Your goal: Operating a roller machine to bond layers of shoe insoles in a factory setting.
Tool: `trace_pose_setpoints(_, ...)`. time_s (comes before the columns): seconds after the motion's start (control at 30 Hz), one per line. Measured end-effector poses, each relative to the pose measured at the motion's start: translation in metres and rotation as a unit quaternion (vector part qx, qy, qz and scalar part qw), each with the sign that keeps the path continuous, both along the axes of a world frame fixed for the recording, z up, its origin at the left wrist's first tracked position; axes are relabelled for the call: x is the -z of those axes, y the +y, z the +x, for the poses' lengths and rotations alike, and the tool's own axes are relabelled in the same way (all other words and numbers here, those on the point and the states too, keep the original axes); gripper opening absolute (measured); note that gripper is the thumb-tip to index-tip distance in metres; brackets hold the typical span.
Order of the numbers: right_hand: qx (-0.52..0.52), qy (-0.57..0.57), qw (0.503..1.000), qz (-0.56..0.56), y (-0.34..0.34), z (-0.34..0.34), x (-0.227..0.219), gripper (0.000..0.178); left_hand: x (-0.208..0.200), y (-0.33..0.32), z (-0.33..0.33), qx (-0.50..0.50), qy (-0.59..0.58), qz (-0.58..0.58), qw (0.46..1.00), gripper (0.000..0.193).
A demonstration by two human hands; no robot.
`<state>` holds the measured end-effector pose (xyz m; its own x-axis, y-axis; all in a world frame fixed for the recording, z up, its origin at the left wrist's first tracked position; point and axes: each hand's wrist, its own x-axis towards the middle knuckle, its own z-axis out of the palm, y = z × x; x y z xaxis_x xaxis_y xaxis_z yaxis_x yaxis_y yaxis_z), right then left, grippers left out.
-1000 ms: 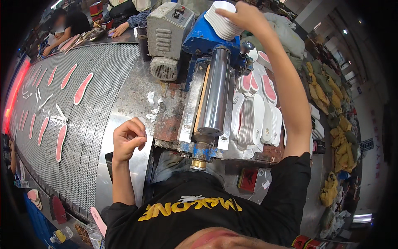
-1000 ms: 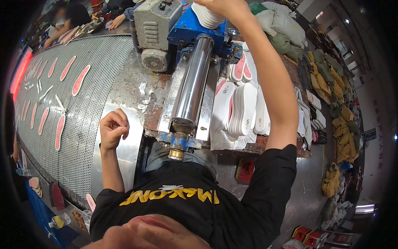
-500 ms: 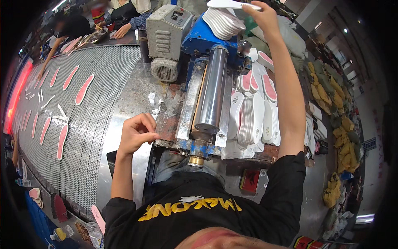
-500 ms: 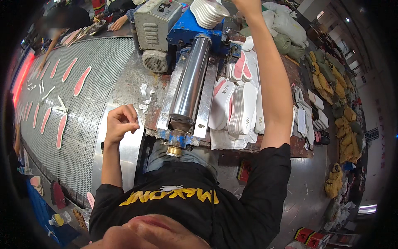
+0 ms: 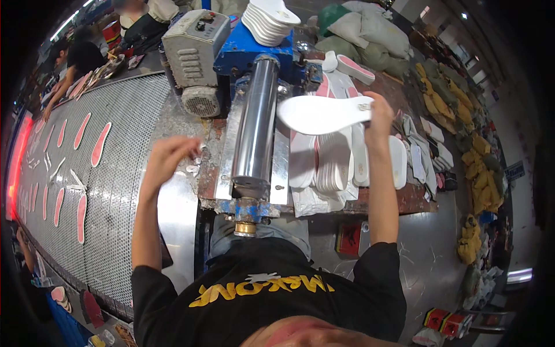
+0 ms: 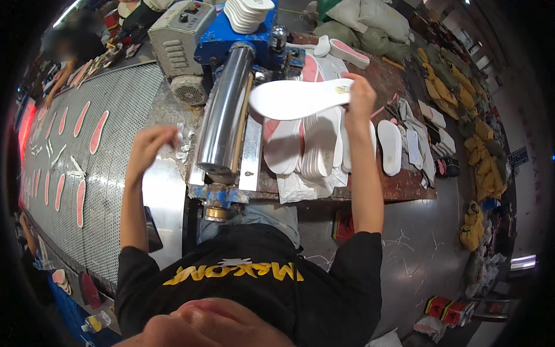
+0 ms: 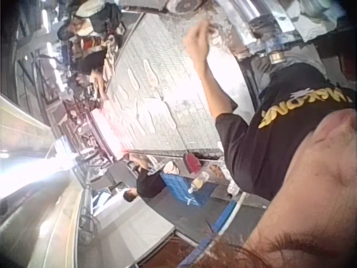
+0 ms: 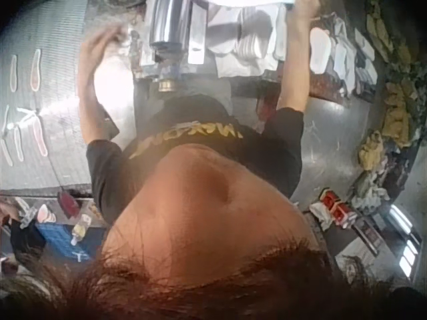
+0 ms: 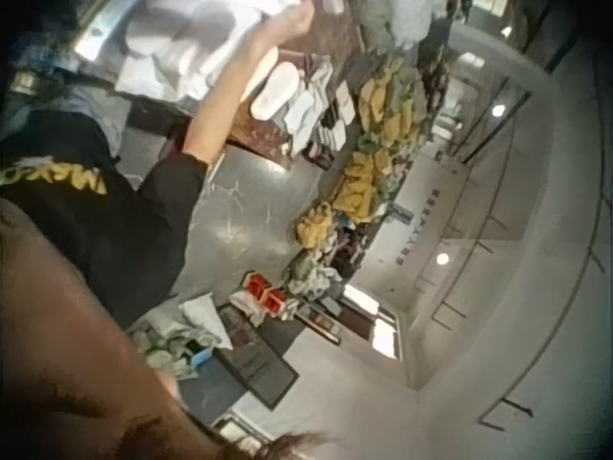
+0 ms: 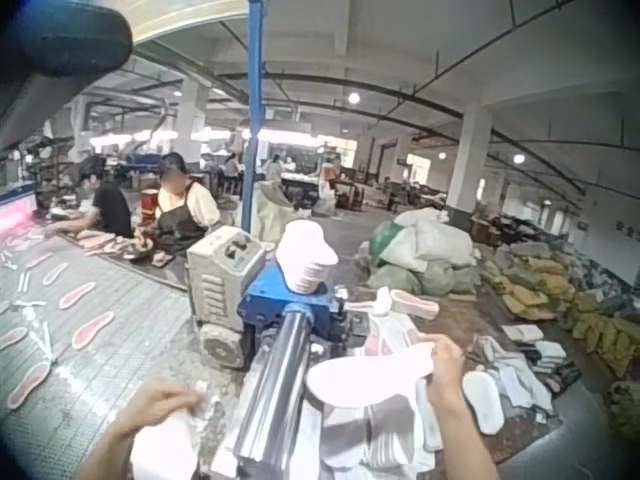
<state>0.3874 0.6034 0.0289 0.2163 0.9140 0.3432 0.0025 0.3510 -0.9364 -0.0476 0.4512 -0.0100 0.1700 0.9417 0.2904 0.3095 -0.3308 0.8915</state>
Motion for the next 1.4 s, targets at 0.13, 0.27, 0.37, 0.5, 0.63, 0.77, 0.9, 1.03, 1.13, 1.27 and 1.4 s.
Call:
trace_pose_setpoints(0.13,-0.051,-0.040,0.998,-0.025,-0.031,-0.045,0.004,0.024,-0.036,0.052,0.010,0.096,0.065,0.053,0.992,0.047)
trace_pose_setpoints(0.27,-0.079,-0.107,0.991,0.015,-0.065,-0.083,0.005,0.022,-0.052,0.072,0.025,0.183,0.241,0.095,0.948,0.083)
trace_pose_setpoints(0.37,-0.178,-0.068,0.979,-0.069,-0.074,-0.101,-0.002,0.021,-0.055,0.080,0.019,0.164,0.302,0.103,0.934,0.092)
trace_pose_setpoints(0.5,-0.249,-0.120,0.955,-0.108,-0.070,-0.113,0.010,0.016,-0.061,0.096,-0.002,0.150,0.343,0.103,0.922,0.082)
trace_pose_setpoints(0.63,-0.244,-0.098,0.959,-0.103,-0.071,-0.099,0.014,0.017,-0.045,0.101,-0.045,0.182,0.357,0.119,0.908,0.084)
trace_pose_setpoints(0.77,-0.250,-0.082,0.959,-0.109,-0.079,-0.082,0.017,0.016,-0.005,0.075,-0.085,0.133,0.319,0.005,0.938,0.087)
trace_pose_setpoints(0.9,-0.241,-0.081,0.959,-0.127,-0.093,-0.058,0.035,0.015,0.091,-0.020,-0.116,0.097,-0.262,-0.268,0.922,0.075)
trace_pose_setpoints(1.03,-0.239,-0.063,0.953,-0.174,-0.109,-0.043,0.045,0.015,0.133,-0.085,-0.119,-0.019,-0.456,-0.309,0.834,0.065)
trace_pose_setpoints(1.13,-0.244,-0.055,0.952,-0.176,-0.111,-0.038,0.057,0.015,0.164,-0.116,-0.129,-0.218,-0.501,-0.286,0.787,0.068)
trace_pose_setpoints(1.27,-0.243,-0.031,0.949,-0.197,-0.117,-0.034,0.066,0.015,0.187,-0.136,-0.162,-0.361,-0.526,-0.239,0.732,0.068)
trace_pose_setpoints(1.4,-0.225,-0.014,0.953,-0.203,-0.131,-0.018,0.070,0.013,0.173,-0.106,-0.172,-0.416,-0.538,-0.223,0.698,0.067)
